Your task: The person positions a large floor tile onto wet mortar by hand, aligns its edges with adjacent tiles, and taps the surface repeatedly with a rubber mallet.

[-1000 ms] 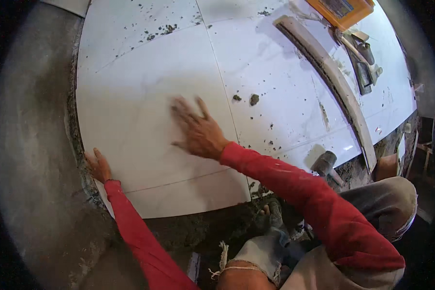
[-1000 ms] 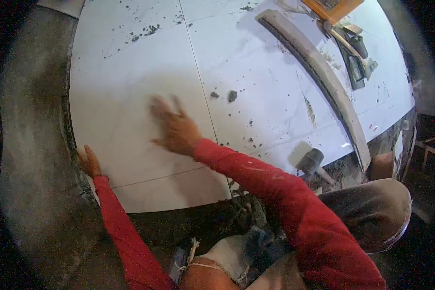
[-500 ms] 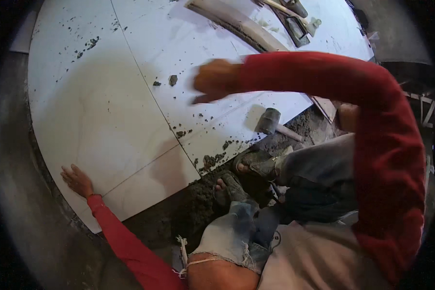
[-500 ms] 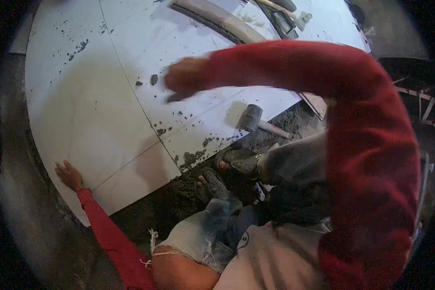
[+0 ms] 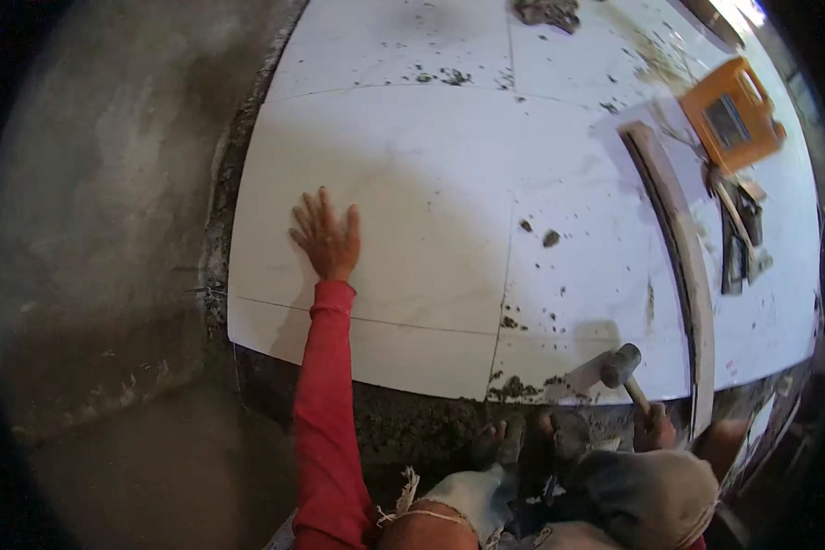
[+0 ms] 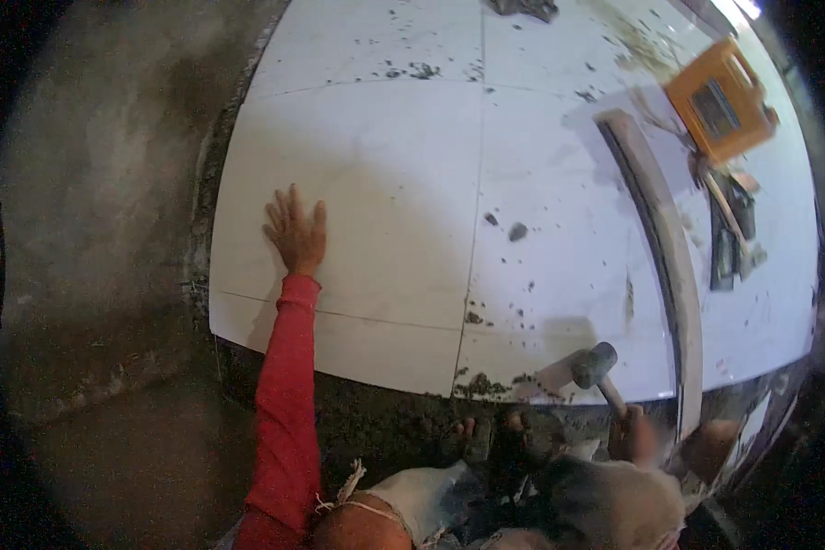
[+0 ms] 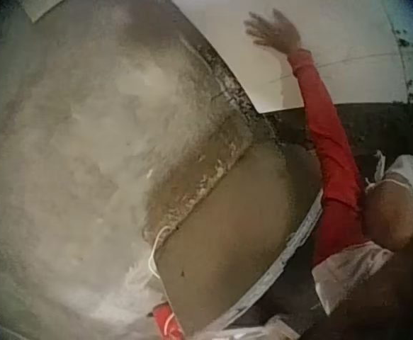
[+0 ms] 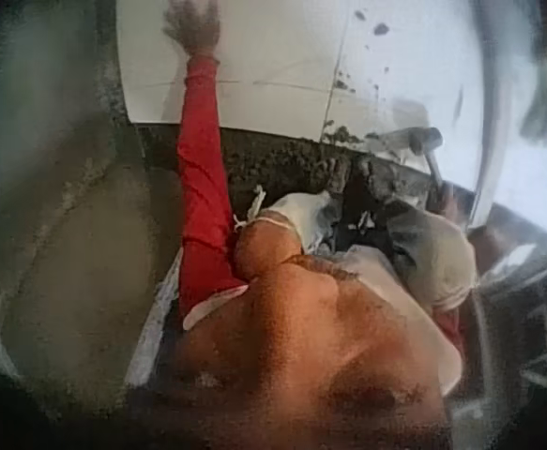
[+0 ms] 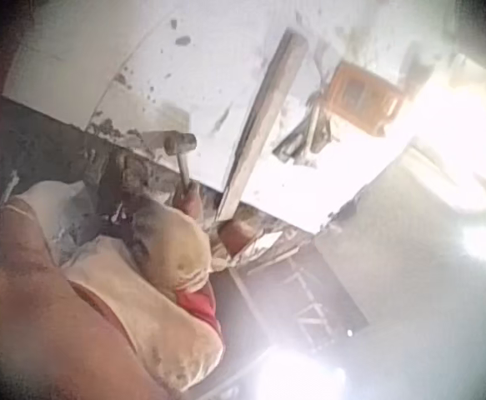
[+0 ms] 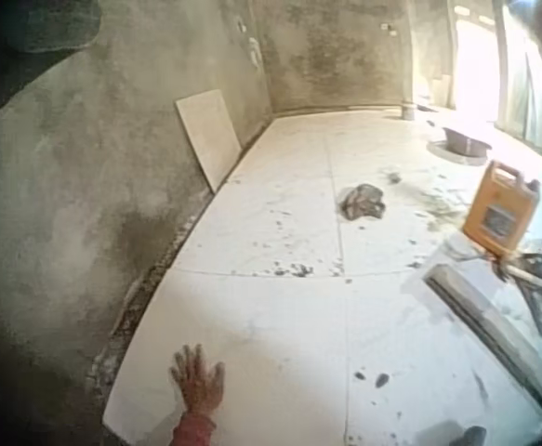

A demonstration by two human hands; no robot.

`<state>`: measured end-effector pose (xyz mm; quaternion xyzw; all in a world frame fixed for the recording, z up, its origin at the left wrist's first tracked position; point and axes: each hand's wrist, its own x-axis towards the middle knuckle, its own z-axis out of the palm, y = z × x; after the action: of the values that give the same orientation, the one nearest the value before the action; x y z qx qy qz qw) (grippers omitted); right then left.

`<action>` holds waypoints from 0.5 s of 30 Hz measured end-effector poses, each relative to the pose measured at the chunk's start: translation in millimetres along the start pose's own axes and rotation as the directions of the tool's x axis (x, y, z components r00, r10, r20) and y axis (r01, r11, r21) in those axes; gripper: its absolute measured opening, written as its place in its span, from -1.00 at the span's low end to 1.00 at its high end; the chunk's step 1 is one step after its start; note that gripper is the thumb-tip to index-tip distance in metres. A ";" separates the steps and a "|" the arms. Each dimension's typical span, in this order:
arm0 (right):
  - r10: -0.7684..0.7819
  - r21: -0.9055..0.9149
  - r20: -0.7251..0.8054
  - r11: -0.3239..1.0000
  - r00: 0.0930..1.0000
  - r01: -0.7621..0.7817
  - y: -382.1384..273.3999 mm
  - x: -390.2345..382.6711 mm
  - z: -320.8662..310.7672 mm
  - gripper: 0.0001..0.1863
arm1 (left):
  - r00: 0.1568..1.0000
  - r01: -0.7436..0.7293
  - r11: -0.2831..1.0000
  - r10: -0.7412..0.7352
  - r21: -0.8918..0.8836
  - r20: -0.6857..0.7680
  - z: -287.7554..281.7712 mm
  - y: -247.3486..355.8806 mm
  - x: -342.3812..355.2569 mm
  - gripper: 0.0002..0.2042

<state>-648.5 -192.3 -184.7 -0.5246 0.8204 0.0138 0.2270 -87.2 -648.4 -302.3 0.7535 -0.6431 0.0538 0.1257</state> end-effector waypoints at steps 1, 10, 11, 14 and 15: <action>-0.016 0.041 0.018 0.999 1.000 0.016 -26.1 9.7 -19.9 -0.74 | 1.000 -0.017 1.000 0.017 0.004 0.004 -0.3 5.2 5.7 -0.26; -0.580 0.444 -0.089 0.705 0.810 0.553 -314.4 261.8 -44.3 -0.76 | 0.996 -0.036 0.999 0.033 0.039 0.080 8.0 36.1 56.9 -0.27; -0.584 0.428 -0.118 0.699 0.803 0.572 -336.3 269.2 -39.2 -0.76 | 0.997 -0.023 0.999 0.021 0.031 0.074 9.5 36.7 65.0 -0.26; -0.593 0.407 -0.154 0.691 0.790 0.598 -388.4 287.8 -29.0 -0.74 | 0.996 0.009 1.000 -0.010 0.009 0.083 12.0 34.7 84.8 -0.25; -0.566 0.356 -0.042 0.761 0.823 0.542 -402.8 295.3 -27.4 -0.73 | 0.996 0.012 1.000 -0.012 0.006 0.085 12.4 34.1 89.8 -0.25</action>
<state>-411.4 -632.7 -187.5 -0.6933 0.6091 -0.1833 0.3387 -106.7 -742.3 -288.3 0.7592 -0.6433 0.0229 0.0966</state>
